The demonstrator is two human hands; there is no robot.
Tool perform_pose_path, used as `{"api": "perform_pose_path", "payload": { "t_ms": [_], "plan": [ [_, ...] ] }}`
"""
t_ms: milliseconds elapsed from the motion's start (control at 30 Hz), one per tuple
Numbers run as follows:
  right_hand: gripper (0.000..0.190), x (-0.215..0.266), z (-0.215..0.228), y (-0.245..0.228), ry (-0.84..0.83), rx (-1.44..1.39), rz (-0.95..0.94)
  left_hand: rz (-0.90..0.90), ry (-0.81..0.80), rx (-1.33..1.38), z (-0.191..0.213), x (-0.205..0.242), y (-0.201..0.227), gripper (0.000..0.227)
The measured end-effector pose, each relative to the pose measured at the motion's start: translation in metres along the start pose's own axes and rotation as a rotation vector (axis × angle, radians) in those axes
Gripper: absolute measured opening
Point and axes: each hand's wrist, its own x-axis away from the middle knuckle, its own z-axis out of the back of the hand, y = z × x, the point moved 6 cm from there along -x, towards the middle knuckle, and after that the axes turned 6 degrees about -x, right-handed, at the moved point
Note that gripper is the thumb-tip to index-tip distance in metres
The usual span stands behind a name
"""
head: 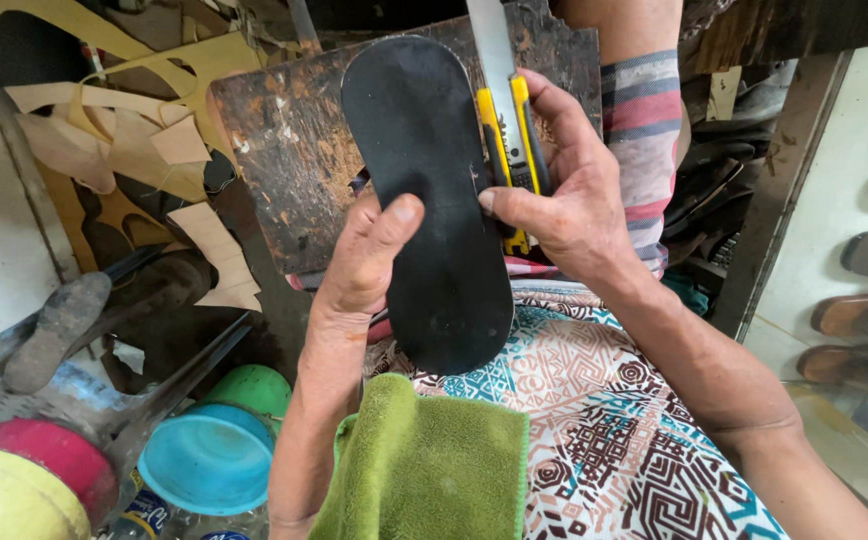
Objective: The person uses a utility knife to trim the edges of a black shoe insole placed on a worn wooden board. They repeatedly cut along the perimeter, rotate the insole, and continue trimming until the edges are shaped.
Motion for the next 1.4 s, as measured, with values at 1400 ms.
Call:
{"api": "perform_pose_path", "payload": {
  "t_ms": [1400],
  "plan": [
    [0.058, -0.015, -0.071, 0.015, -0.504, 0.897, -0.186, -0.395, 0.548, -0.688, 0.151, -0.014, 0.059, 0.037]
  ]
}}
